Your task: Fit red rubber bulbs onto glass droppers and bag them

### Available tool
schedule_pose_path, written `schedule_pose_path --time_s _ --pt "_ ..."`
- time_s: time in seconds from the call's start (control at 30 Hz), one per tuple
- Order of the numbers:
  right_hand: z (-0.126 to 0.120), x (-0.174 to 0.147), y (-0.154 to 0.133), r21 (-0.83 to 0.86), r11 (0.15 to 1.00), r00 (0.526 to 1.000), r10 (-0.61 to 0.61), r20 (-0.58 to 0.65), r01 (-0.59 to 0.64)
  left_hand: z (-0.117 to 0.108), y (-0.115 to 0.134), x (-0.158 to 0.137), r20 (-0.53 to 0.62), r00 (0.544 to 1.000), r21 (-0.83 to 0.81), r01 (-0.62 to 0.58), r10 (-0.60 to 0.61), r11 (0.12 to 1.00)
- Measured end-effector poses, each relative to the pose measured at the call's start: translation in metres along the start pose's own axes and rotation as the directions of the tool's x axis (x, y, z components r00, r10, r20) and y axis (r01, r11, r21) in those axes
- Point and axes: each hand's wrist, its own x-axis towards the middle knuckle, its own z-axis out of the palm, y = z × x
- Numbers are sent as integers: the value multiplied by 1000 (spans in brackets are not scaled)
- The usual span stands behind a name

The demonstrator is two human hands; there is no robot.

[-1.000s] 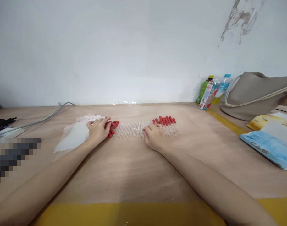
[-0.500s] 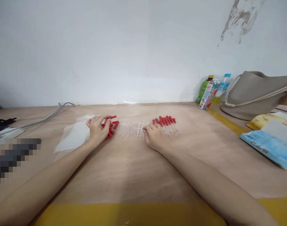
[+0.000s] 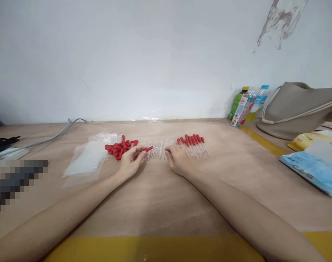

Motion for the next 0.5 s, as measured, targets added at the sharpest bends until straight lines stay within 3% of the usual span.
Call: schedule_pose_path --time_s 0.2,0.33,0.5 --pt "-4 1 -6 -20 999 997 -40 63 41 2 2 0 48 999 -26 15 -13 1000" --pt "-7 1 -13 -23 996 994 -81 76 83 -2 3 1 62 990 118 -131 124 984" --pt "-4 0 -9 -41 995 993 -82 85 86 -7 9 -1 181 948 177 -294 262 940"
